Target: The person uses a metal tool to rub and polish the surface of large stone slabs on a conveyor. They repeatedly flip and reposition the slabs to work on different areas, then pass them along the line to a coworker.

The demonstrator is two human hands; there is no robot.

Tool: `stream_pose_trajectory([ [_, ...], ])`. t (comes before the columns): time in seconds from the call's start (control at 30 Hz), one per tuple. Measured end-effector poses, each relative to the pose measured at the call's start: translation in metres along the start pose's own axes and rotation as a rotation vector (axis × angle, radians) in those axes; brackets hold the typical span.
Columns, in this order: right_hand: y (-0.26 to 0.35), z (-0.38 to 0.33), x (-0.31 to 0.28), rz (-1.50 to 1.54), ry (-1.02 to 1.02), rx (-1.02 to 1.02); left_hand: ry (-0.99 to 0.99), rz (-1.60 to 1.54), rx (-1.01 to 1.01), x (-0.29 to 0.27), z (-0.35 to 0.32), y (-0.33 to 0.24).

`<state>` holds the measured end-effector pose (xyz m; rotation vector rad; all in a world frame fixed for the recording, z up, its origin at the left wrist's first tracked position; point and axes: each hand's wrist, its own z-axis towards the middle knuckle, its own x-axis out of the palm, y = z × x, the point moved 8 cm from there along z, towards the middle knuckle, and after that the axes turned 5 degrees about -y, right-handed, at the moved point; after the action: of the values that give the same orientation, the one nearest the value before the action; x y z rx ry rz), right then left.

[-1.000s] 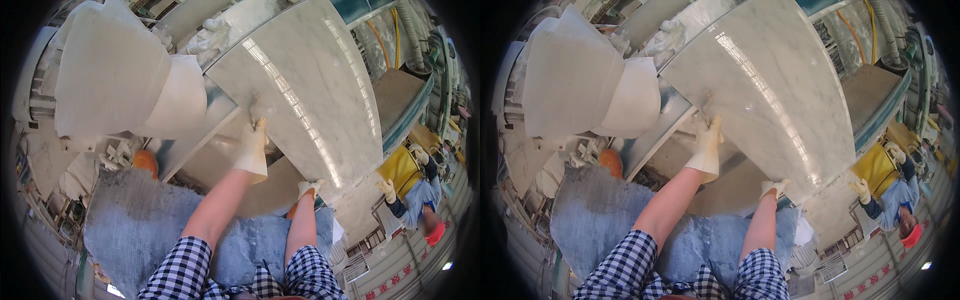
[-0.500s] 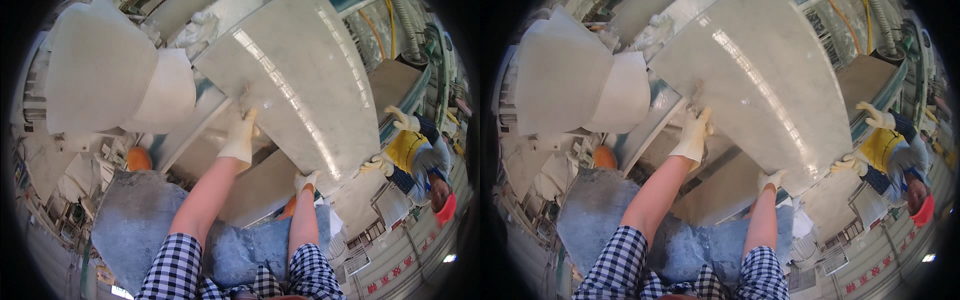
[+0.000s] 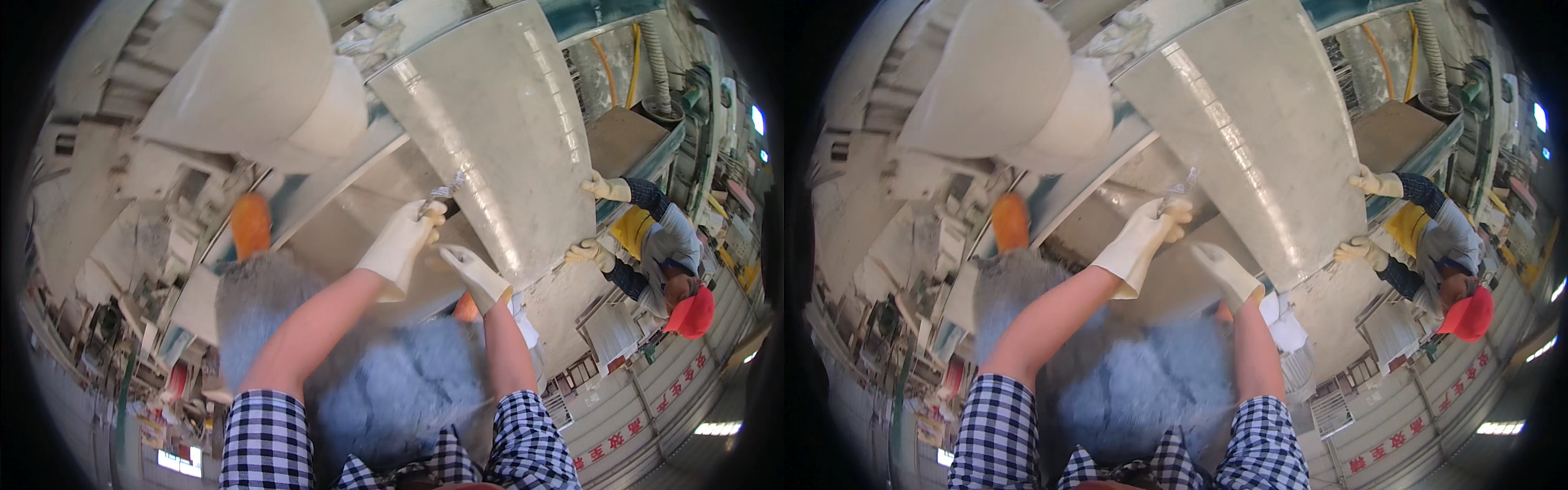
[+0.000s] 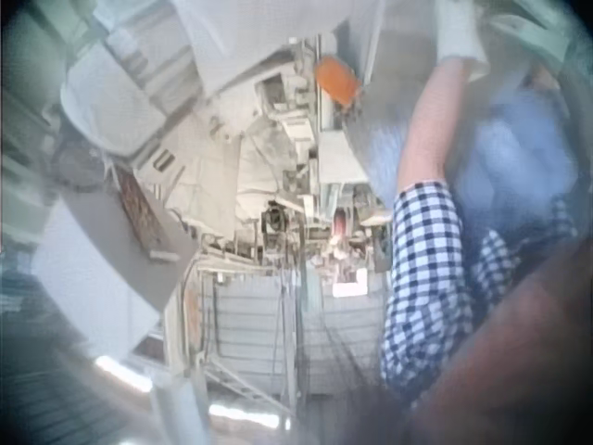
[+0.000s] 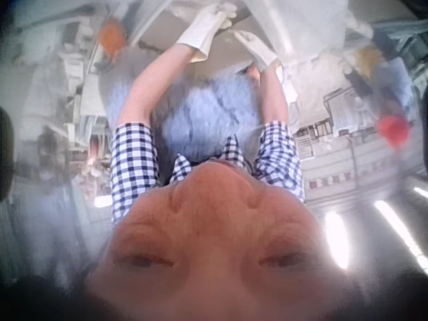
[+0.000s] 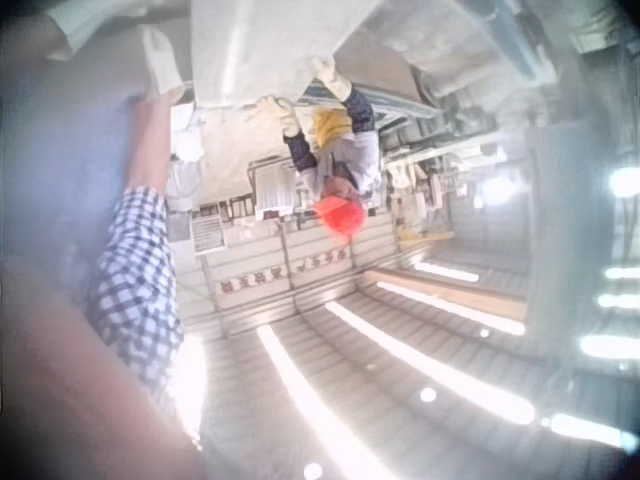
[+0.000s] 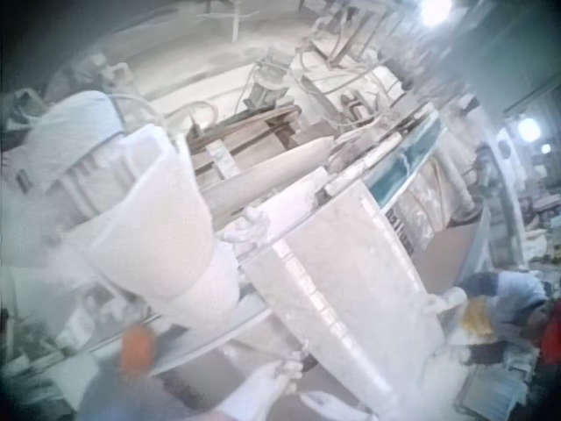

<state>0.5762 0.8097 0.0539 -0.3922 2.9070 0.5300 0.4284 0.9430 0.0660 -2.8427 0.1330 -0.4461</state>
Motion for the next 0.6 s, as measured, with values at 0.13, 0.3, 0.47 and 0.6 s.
stream_pose_trajectory([
  [0.13, 0.129, -0.094, 0.022, 0.203, 0.205, -0.027, 0.046, -0.183, 0.122, -0.008, -0.083, -0.036],
  [0.3, 0.214, -0.174, 0.031, 0.255, 0.279, -0.198, -0.129, -0.214, 0.202, -0.045, -0.184, -0.06],
  [0.47, 0.213, -0.212, 0.04, 0.306, 0.276, -0.229, -0.272, -0.608, 0.246, -0.076, -0.248, -0.077],
  [0.6, 0.26, -0.252, 0.044, 0.033, 0.215, -0.488, -0.311, -0.904, 0.311, -0.087, -0.293, -0.095],
])
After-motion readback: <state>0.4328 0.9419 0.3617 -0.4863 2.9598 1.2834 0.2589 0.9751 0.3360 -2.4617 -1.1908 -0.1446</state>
